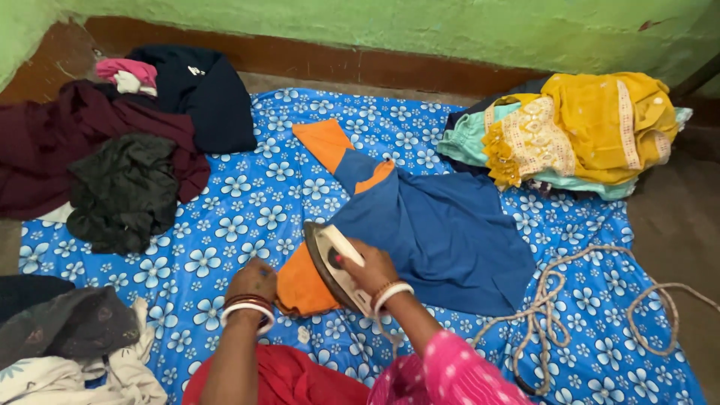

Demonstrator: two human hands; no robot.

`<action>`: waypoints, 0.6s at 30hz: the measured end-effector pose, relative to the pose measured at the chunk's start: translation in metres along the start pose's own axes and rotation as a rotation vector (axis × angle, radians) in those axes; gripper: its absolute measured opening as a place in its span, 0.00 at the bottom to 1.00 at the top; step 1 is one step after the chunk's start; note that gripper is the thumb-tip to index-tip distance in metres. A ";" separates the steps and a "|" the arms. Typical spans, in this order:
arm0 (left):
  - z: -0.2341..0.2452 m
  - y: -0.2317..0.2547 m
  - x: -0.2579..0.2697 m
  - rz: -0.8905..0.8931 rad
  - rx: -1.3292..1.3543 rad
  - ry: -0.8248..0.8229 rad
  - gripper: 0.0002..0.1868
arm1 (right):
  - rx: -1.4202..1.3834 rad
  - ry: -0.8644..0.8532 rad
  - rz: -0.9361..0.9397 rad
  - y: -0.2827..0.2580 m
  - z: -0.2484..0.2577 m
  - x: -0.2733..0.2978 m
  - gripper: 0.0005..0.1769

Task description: The person irons a blue and orange t-shirt laid out on a floral-patterned mat on the floor. They use a white electric iron to smooth the fabric, moving it back and forth across the shirt's body and sleeves. The person adjusts the shirt's position with their left hand while ironing with their right hand.

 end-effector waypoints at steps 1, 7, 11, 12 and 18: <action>-0.002 0.014 0.011 0.007 0.008 -0.069 0.14 | 0.018 0.016 0.010 -0.005 -0.003 -0.005 0.26; -0.026 0.009 0.017 -0.032 -0.270 -0.509 0.25 | 0.024 0.012 0.020 -0.009 -0.012 -0.015 0.26; -0.032 -0.031 -0.005 0.069 -0.380 -0.491 0.24 | 0.064 -0.128 -0.045 0.023 -0.003 0.022 0.24; -0.030 -0.039 -0.009 0.076 -0.354 -0.439 0.23 | 0.040 -0.173 -0.071 0.032 -0.002 0.038 0.23; 0.011 -0.009 -0.003 0.239 0.017 0.022 0.18 | 0.087 -0.127 0.169 0.019 -0.022 0.078 0.28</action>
Point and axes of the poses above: each hand's wrist, its own x-axis away from the middle knuckle, its own z-axis out of the back of the hand, y = z × x, the point moved 2 cm from there along -x, towards the middle knuckle, and after that the axes turned 9 degrees about -z, right-handed, at the moved point
